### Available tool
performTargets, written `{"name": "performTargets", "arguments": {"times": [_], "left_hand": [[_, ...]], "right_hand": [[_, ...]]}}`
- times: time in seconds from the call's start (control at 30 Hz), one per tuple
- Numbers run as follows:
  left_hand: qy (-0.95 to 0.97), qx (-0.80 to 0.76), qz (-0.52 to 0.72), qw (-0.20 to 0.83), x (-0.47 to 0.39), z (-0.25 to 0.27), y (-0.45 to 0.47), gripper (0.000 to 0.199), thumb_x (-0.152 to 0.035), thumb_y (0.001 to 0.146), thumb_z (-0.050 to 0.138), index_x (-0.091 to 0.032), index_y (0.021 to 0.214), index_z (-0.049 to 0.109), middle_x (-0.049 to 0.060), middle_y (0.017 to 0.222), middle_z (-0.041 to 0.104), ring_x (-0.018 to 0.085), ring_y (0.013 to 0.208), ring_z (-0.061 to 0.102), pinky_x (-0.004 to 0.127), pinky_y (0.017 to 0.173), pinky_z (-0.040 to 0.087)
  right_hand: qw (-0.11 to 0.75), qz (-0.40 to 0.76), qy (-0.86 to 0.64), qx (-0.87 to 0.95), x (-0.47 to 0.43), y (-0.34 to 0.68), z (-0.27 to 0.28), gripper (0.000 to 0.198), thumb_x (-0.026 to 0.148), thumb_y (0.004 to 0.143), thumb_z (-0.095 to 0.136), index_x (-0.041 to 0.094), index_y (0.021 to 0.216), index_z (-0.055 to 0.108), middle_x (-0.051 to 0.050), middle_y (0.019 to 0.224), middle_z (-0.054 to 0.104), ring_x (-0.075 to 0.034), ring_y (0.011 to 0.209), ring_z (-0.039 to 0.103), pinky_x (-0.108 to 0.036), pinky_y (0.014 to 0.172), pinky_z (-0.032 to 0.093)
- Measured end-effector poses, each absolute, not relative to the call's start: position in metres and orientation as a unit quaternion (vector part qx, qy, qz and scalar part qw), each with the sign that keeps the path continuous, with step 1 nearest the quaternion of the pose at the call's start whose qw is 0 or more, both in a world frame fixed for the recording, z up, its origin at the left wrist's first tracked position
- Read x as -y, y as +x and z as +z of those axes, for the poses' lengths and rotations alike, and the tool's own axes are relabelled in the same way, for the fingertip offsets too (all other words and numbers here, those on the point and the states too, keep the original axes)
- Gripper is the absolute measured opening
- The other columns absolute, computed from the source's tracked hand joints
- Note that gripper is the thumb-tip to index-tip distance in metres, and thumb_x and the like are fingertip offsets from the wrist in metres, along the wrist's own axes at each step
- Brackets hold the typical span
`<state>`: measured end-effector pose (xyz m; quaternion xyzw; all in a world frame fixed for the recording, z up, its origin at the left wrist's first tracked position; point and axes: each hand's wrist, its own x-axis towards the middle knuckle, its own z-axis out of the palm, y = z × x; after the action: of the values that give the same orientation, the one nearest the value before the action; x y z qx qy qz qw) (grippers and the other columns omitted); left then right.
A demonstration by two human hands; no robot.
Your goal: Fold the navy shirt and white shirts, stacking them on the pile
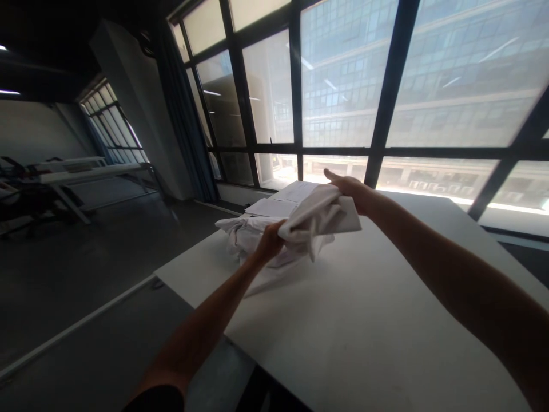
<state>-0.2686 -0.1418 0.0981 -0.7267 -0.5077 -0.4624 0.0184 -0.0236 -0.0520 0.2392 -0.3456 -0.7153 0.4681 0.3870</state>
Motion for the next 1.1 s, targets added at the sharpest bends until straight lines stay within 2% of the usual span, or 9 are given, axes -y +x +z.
{"name": "performTargets", "arguments": {"times": [0.1, 0.2, 0.33, 0.47, 0.57, 0.67, 0.77, 0.97, 1.1], "left_hand": [[-0.699, 0.534, -0.476, 0.01, 0.119, 0.147, -0.31, 0.036, -0.041, 0.09, 0.057, -0.016, 0.064, 0.061, 0.002, 0.059, 0.061, 0.02, 0.064, 0.061, 0.028, 0.059, 0.048], [-0.64, 0.563, -0.522, 0.017, 0.095, 0.182, -0.345, 0.049, -0.055, 0.088, 0.058, -0.017, 0.057, 0.053, 0.001, 0.053, 0.053, 0.018, 0.058, 0.056, 0.024, 0.051, 0.04], [-0.542, 0.645, -0.539, 0.018, 0.075, 0.189, -0.39, 0.064, -0.067, 0.097, 0.034, -0.015, 0.08, 0.065, 0.008, 0.073, 0.067, 0.023, 0.075, 0.065, 0.028, 0.062, 0.049], [-0.501, 0.762, -0.408, 0.046, 0.084, 0.149, -0.43, 0.048, -0.057, 0.091, 0.056, -0.013, 0.107, 0.068, 0.016, 0.103, 0.07, 0.034, 0.106, 0.065, 0.041, 0.09, 0.05], [-0.51, 0.774, -0.356, 0.117, 0.093, 0.107, -0.433, 0.059, -0.047, 0.083, 0.069, -0.012, 0.129, 0.06, 0.022, 0.126, 0.061, 0.039, 0.124, 0.056, 0.047, 0.104, 0.043], [-0.589, 0.757, -0.251, 0.131, 0.09, 0.074, -0.415, 0.067, -0.05, 0.082, 0.07, -0.019, 0.139, 0.054, 0.019, 0.138, 0.054, 0.037, 0.129, 0.051, 0.045, 0.108, 0.04], [-0.601, 0.762, -0.236, 0.044, 0.08, 0.059, -0.401, 0.061, -0.047, 0.077, 0.074, -0.021, 0.13, 0.061, 0.017, 0.133, 0.058, 0.038, 0.125, 0.054, 0.046, 0.104, 0.041], [-0.616, 0.709, -0.329, -0.093, 0.082, 0.068, -0.429, 0.027, -0.033, 0.074, 0.074, -0.019, 0.097, 0.071, 0.007, 0.097, 0.073, 0.03, 0.098, 0.066, 0.038, 0.088, 0.05], [-0.554, 0.633, -0.491, -0.225, 0.09, 0.078, -0.448, 0.034, -0.034, 0.061, 0.087, -0.015, 0.085, 0.07, 0.003, 0.077, 0.071, 0.024, 0.076, 0.066, 0.031, 0.072, 0.051]], "right_hand": [[0.414, 0.465, -0.4, 0.672, 0.024, -0.039, 0.261, 0.046, 0.06, 0.09, 0.065, 0.015, 0.083, 0.066, -0.006, 0.072, 0.062, -0.019, 0.068, 0.064, -0.03, 0.058, 0.055], [0.493, 0.457, -0.376, 0.638, -0.002, -0.065, 0.273, 0.039, 0.05, 0.099, 0.056, 0.015, 0.084, 0.067, -0.003, 0.069, 0.059, -0.016, 0.066, 0.062, -0.026, 0.059, 0.052], [0.525, 0.422, -0.392, 0.626, -0.019, -0.098, 0.26, 0.033, 0.036, 0.101, 0.051, 0.015, 0.081, 0.065, -0.003, 0.069, 0.06, -0.011, 0.057, 0.055, -0.023, 0.055, 0.045], [0.407, 0.345, -0.437, 0.724, -0.021, -0.108, 0.215, 0.021, 0.022, 0.09, 0.066, 0.014, 0.07, 0.064, -0.004, 0.066, 0.061, -0.011, 0.059, 0.054, -0.023, 0.056, 0.043], [0.313, 0.295, -0.445, 0.786, -0.016, -0.115, 0.174, 0.026, 0.03, 0.089, 0.068, 0.014, 0.069, 0.065, -0.007, 0.07, 0.066, -0.016, 0.068, 0.06, -0.025, 0.061, 0.046], [0.237, 0.32, -0.44, 0.805, -0.008, -0.137, 0.133, 0.042, 0.053, 0.09, 0.065, 0.011, 0.093, 0.071, -0.014, 0.094, 0.072, -0.021, 0.079, 0.067, -0.028, 0.065, 0.05], [0.184, 0.314, -0.441, 0.821, 0.005, -0.165, 0.095, 0.06, 0.06, 0.085, 0.068, 0.011, 0.121, 0.065, -0.018, 0.12, 0.069, -0.027, 0.1, 0.068, -0.032, 0.078, 0.053], [0.156, 0.205, -0.487, 0.835, 0.024, -0.185, 0.048, 0.05, 0.051, 0.089, 0.063, 0.017, 0.126, 0.062, -0.019, 0.139, 0.056, -0.035, 0.127, 0.054, -0.044, 0.098, 0.046], [0.156, 0.215, -0.554, 0.789, 0.028, -0.175, 0.036, 0.088, 0.066, 0.083, 0.064, 0.014, 0.15, 0.039, -0.026, 0.149, 0.044, -0.043, 0.136, 0.043, -0.058, 0.101, 0.041]]}}
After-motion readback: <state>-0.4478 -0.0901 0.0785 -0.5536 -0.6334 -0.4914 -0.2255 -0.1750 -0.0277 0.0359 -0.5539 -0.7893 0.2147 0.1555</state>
